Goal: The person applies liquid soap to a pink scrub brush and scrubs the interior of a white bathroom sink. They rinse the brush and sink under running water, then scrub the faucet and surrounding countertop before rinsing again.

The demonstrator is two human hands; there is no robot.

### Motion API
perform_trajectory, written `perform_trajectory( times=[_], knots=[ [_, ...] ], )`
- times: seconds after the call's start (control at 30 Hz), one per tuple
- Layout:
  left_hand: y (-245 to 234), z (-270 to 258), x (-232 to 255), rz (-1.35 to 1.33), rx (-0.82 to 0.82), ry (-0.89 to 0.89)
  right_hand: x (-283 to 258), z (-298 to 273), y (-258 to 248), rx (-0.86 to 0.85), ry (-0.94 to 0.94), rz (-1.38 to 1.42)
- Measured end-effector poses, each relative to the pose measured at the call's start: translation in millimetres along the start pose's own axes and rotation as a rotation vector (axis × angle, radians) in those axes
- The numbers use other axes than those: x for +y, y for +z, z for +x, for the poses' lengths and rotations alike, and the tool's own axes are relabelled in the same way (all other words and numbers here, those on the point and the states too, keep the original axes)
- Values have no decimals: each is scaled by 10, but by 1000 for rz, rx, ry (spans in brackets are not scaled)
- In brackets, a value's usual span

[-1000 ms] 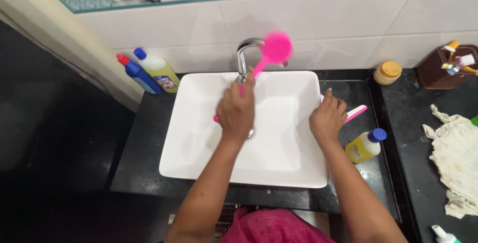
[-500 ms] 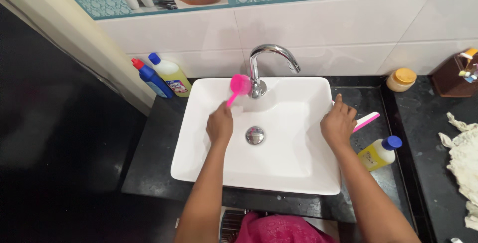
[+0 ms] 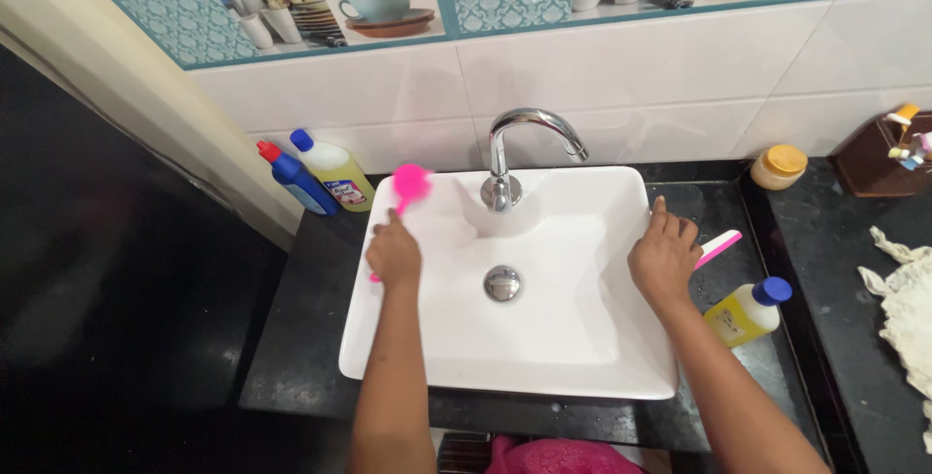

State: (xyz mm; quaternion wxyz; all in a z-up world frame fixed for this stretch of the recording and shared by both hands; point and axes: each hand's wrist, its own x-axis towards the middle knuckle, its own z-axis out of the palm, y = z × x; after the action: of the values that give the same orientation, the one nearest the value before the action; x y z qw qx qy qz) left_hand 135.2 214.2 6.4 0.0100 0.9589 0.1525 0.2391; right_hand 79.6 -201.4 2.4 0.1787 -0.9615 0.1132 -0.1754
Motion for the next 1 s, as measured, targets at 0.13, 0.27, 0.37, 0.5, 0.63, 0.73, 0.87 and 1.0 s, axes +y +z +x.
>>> perform_trajectory(
  times=[0.13,0.27,0.37,0.5,0.63,0.73,0.87,1.0],
  knots=[
    [151,-103,105,-36,-33,-141,-12,14,16,14,0,-27],
    [141,-400,469,-71,-16,44,35,43,55,18,-10,-56],
    [2,-284,30,-55,-34,6,59,26,93,43,-20,-65],
    [-67,-123,-256,-82,10,-42,91,46,117,36,26,-73],
    [-5,-440,140,-96,-11,144,83,7,138,50,41,-78],
    [-65,-431,232,-194,-140,143,70,61,122,36,62,-83],
    [-275,-76,55,-240,-171,121,21,83,93,-3,108,-51],
    [-508,-216,213,-241,-221,266,-17,47,47,-9,146,-39]
  ],
)
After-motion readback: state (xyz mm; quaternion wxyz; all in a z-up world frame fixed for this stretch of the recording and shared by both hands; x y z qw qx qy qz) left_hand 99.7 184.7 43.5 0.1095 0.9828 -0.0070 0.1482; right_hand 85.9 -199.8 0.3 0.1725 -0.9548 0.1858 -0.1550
